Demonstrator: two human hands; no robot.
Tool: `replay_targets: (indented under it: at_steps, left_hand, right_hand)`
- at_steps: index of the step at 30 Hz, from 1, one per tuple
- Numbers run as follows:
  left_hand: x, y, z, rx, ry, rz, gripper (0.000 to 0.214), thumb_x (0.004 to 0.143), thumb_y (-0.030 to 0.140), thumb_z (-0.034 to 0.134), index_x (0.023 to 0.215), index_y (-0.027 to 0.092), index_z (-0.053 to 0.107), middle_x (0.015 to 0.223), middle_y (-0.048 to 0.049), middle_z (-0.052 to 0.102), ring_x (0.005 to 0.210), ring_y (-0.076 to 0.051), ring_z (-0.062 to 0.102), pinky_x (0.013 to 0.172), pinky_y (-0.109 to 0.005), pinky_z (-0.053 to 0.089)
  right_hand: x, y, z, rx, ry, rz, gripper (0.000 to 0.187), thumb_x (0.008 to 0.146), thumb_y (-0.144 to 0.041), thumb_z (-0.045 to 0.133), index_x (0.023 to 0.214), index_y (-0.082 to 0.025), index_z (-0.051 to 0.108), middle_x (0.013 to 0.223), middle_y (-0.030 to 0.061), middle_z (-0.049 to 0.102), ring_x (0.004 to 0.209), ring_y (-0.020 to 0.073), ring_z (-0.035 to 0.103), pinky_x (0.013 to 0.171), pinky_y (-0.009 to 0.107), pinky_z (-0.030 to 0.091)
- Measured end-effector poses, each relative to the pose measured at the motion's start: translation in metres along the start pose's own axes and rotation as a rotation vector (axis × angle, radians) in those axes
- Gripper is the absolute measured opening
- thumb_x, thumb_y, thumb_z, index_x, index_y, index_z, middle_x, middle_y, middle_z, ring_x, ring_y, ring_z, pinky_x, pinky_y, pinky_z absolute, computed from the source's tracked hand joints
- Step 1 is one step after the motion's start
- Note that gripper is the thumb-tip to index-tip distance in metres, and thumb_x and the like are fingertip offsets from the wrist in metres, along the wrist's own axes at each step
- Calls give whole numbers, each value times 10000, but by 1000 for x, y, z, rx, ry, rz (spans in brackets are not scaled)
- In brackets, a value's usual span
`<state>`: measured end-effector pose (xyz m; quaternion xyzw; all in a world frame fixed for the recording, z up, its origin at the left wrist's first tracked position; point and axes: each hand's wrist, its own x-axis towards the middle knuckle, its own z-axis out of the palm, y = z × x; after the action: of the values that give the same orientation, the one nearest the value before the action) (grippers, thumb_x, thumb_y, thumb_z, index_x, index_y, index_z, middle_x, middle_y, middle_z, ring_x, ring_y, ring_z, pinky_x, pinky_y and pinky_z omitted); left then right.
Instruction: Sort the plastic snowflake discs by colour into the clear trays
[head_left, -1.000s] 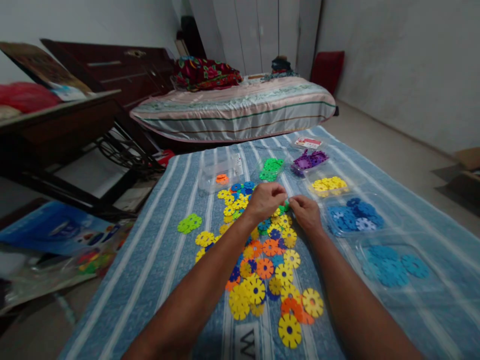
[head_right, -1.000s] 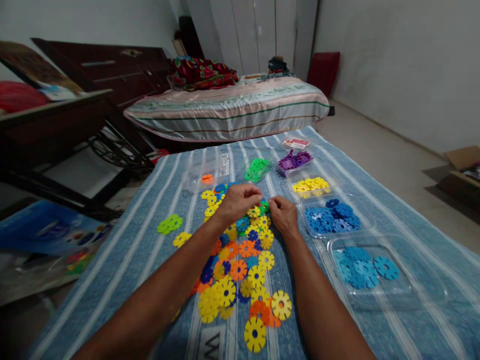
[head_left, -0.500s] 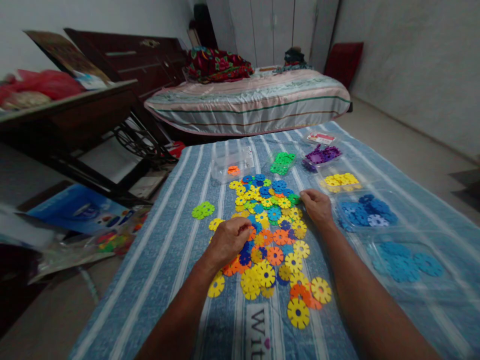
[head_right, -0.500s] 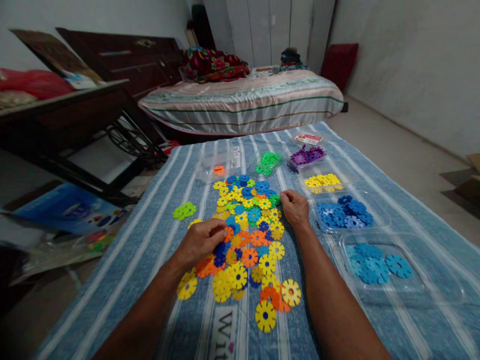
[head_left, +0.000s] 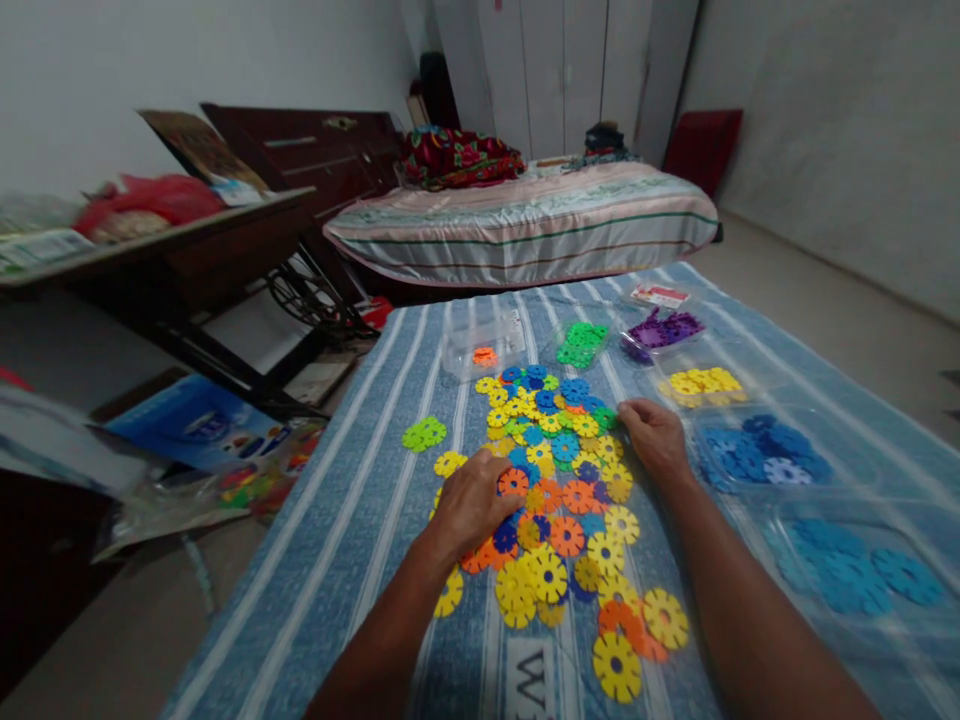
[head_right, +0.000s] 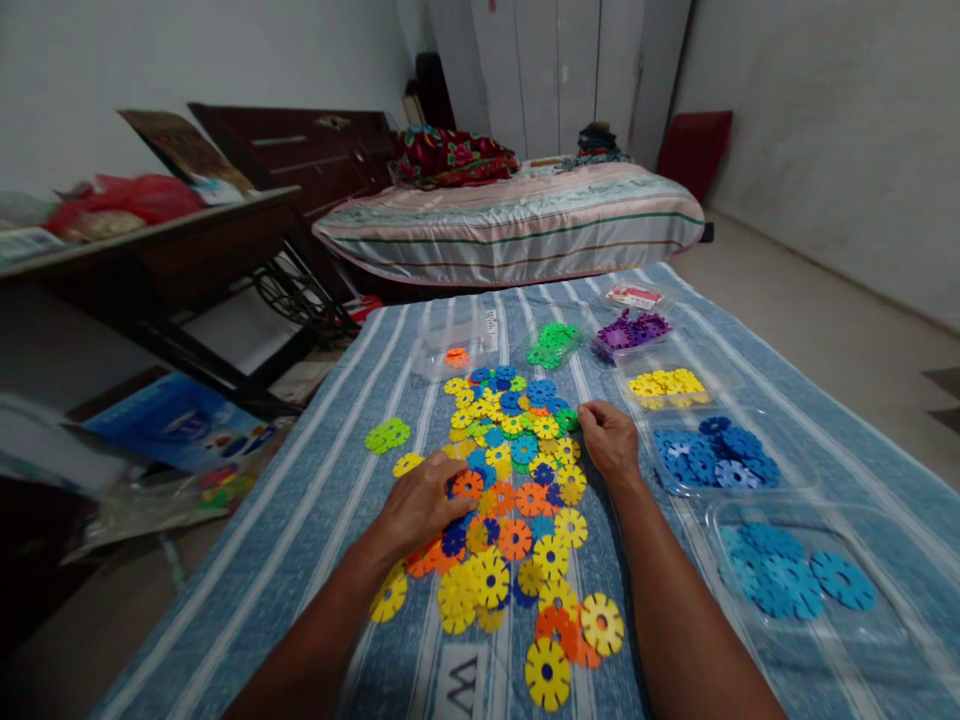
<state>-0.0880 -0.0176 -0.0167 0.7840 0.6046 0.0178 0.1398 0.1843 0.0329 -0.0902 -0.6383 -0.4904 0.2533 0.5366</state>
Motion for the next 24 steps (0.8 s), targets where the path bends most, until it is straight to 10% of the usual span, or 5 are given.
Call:
replay_targets:
  at_steps: [7,14,24]
  left_hand:
    - [3,-3,4,-151,107,-9,172,693,203,696,836,203,600,845,11,626,761,-154,585,677,-258,397]
    - [14,-8,0,-846,2,-151,210,672,343,697,648,175,573,533,41,538,490,-105,491,477,-211,348]
    - [109,-6,-68,-1646,444,-391,94,701,106,646,753,132,572,634,-37,669,574,-111,649,577,-203,530]
  right_hand:
    - [-1,0,1,-3,-14,-9,401,774,-549,546,696,-181,687,619,28,638,618,181,550,604,292,395]
    - [-2,1,1,1,-5,17,387,765,-542,567,705,-183,699,637,28,651,641,194,569,624,306,412]
    - [-3,-1,1,5,-4,33,369,740,-528,565,694,-185,694,634,25,649,641,198,575,638,310,405]
